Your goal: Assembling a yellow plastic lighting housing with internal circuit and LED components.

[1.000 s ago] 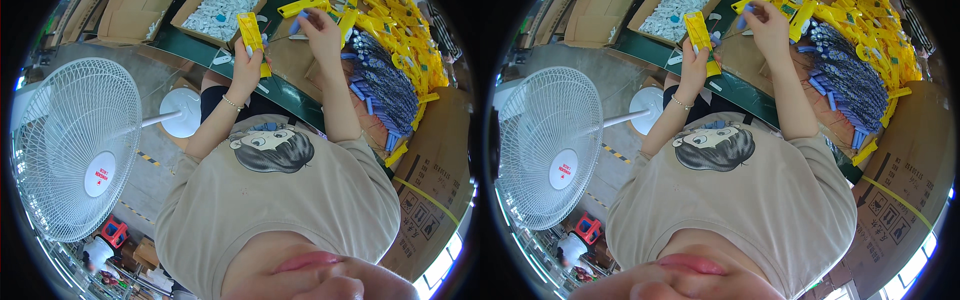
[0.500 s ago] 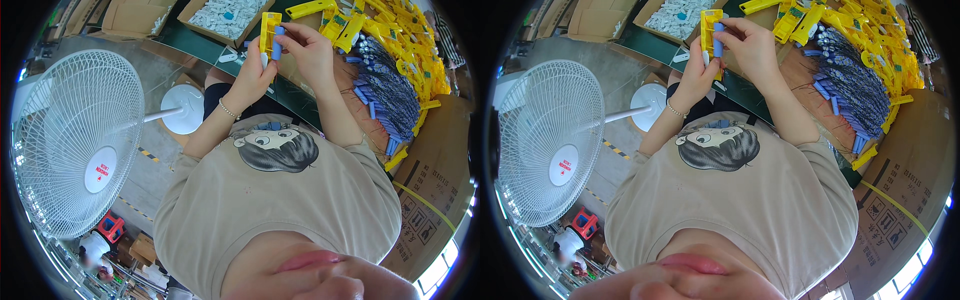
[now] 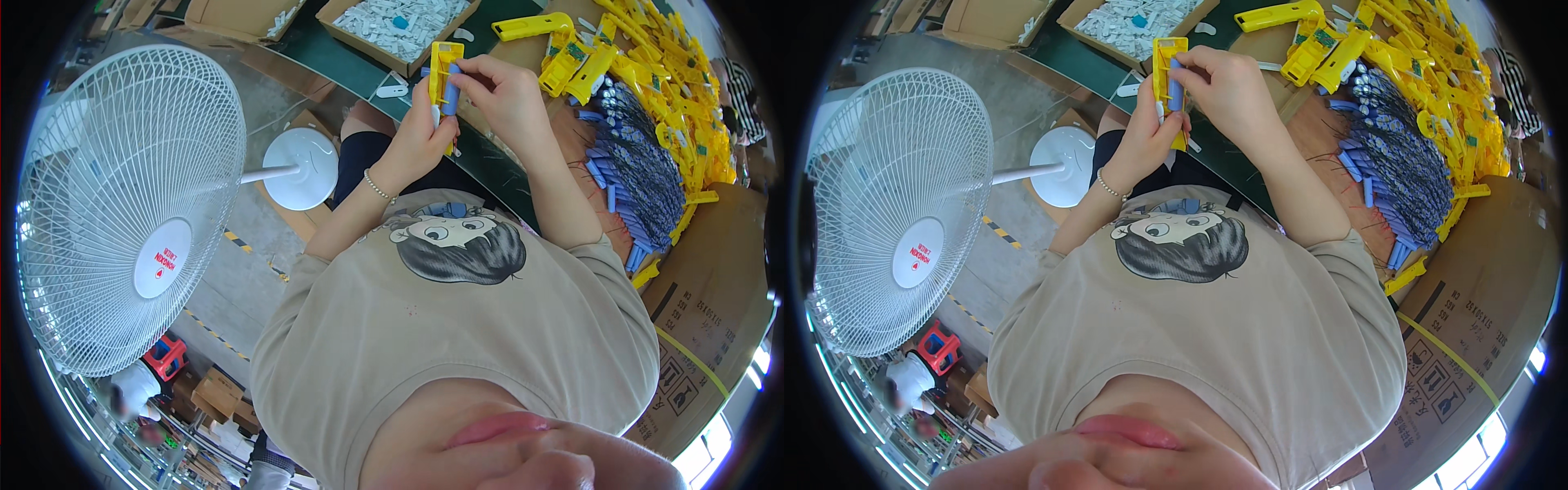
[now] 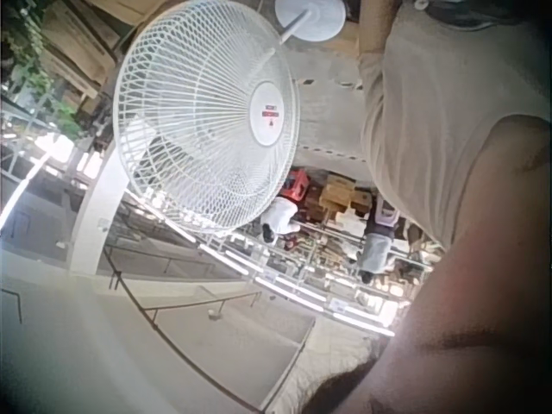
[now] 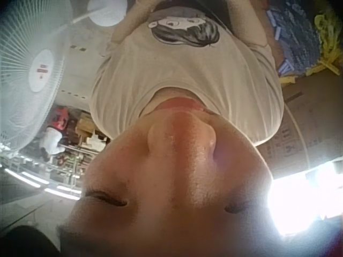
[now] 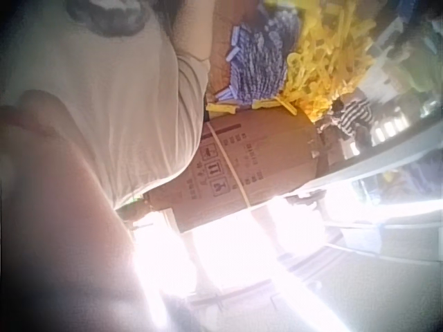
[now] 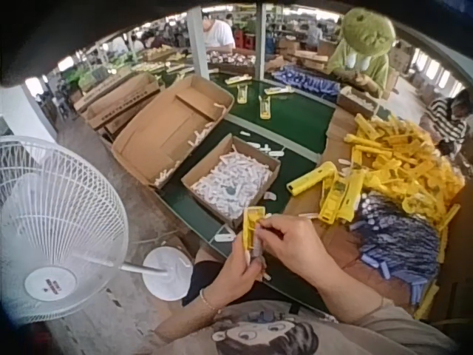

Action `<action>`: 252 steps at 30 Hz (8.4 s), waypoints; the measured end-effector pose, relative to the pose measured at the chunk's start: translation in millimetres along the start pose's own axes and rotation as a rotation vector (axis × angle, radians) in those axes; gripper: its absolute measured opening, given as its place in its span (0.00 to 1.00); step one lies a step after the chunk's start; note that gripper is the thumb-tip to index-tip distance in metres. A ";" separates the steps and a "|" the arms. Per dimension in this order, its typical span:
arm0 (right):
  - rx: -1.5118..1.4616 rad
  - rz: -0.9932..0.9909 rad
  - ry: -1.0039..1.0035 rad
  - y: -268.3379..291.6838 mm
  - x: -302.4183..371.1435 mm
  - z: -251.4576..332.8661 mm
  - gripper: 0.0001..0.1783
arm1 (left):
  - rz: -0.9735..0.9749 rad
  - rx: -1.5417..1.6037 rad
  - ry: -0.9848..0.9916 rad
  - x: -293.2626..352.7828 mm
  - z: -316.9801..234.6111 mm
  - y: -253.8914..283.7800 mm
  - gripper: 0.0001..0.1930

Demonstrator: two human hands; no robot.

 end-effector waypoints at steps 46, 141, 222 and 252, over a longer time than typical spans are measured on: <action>-0.966 0.248 -0.190 -32.7 -78.2 -9.3 0.10 | -0.307 0.327 -0.001 16.8 -1.6 62.2 0.18; 0.081 0.454 0.196 9.8 -17.7 -61.3 0.47 | -0.139 0.540 -0.589 -64.6 -52.4 4.7 0.15; -0.672 0.371 -0.141 41.7 26.8 3.0 0.34 | 0.291 0.095 -0.098 19.8 -6.8 8.0 0.25; -0.582 0.414 -0.162 16.8 24.0 -0.8 0.22 | -0.348 -0.251 -0.495 16.8 -26.3 20.6 0.27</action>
Point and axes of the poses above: each hand's wrist, its own x-axis away from the middle knuckle, its own y-axis out of the back of the hand, z = x × y, the point moved 1 cm from there along -x, towards the middle knuckle, and after that the axes turned 7 degrees about -y, right-handed, at the moved point
